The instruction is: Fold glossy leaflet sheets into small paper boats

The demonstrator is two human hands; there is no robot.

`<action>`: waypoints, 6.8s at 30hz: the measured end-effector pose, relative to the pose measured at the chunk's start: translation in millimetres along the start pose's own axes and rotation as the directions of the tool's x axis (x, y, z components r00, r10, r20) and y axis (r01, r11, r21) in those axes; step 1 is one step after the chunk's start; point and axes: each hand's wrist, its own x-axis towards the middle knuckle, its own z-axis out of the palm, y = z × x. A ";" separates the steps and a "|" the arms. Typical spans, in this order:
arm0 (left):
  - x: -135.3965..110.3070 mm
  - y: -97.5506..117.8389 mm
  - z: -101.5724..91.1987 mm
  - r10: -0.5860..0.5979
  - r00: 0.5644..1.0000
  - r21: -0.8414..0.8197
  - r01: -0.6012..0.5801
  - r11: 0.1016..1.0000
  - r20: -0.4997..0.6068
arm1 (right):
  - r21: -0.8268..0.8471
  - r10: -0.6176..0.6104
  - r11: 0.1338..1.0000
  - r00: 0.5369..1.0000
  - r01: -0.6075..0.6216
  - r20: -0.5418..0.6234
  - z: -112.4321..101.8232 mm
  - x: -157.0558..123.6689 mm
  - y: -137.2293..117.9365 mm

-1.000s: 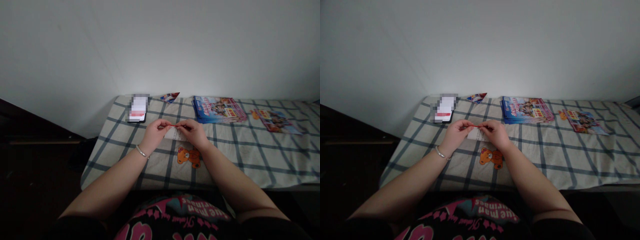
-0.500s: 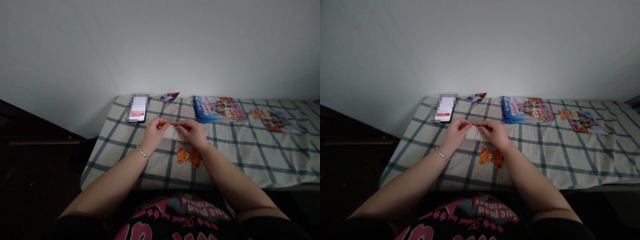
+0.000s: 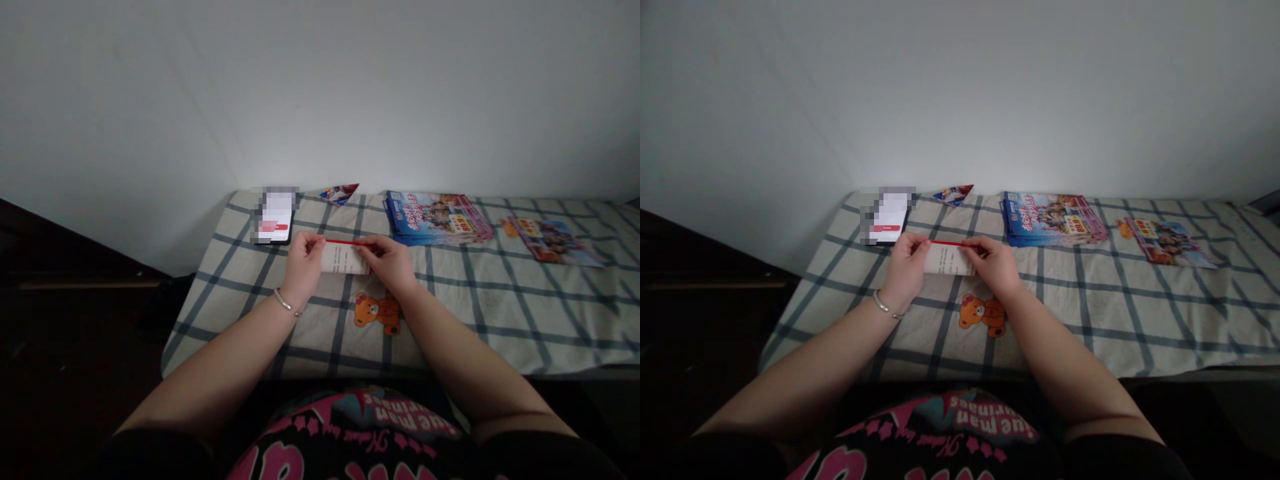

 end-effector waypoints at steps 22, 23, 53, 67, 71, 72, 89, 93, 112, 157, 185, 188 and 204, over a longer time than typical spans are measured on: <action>20.8 7.5 -9.9 0.153 0.939 0.521 -0.301 0.799 0.308 | -0.270 0.103 0.959 0.992 -0.080 0.073 -12.8 16.7 13.4; 21.5 7.7 -9.9 0.162 0.930 0.552 -0.330 0.766 0.330 | -0.306 0.093 0.950 0.992 -0.064 0.083 -12.8 17.3 12.8; 26.5 4.0 -8.4 0.149 0.827 0.724 -0.549 0.416 0.542 | -0.517 -0.038 0.842 0.973 0.153 0.227 -14.9 23.4 13.3; 21.2 31.8 -8.3 0.027 0.740 0.712 -0.657 0.249 0.672 | -0.607 0.005 0.778 0.965 0.161 0.262 -18.7 19.3 -4.6; 16.0 36.4 -6.4 0.016 0.740 0.722 -0.659 0.211 0.672 | -0.629 0.008 0.762 0.970 0.152 0.244 -16.4 15.5 -5.4; 14.3 36.3 -5.7 0.021 0.741 0.722 -0.661 0.204 0.672 | -0.633 0.005 0.759 0.971 0.152 0.239 -15.8 14.6 -5.0; -6.3 37.4 1.2 0.093 0.765 0.744 -0.642 0.185 0.637 | -0.674 -0.078 0.708 0.971 0.213 0.225 -14.1 5.9 -5.9; -8.8 36.3 0.1 0.106 0.759 0.739 -0.650 0.174 0.643 | -0.675 -0.068 0.706 0.969 0.214 0.237 -14.2 6.3 -5.2; -4.7 36.9 -14.0 0.054 0.718 0.702 -0.692 0.170 0.694 | -0.709 -0.051 0.624 0.922 0.330 0.384 -30.5 0.6 3.2; -19.9 30.8 3.9 0.092 0.776 0.775 -0.630 0.049 0.625 | -0.748 -0.014 0.618 0.954 0.242 0.298 -12.9 -10.3 -5.5; -3.6 10.9 -39.9 0.085 0.661 0.639 -0.745 0.188 0.745 | -0.701 0.029 0.642 0.904 0.310 0.426 -28.7 -8.2 6.6; -4.1 12.6 -39.5 0.084 0.669 0.644 -0.737 0.204 0.739 | -0.694 0.034 0.642 0.892 0.325 0.450 -32.0 -8.7 8.9; -1.9 11.0 -47.1 0.133 0.644 0.604 -0.757 0.249 0.753 | -0.680 0.008 0.657 0.899 0.326 0.438 -36.8 -6.0 13.7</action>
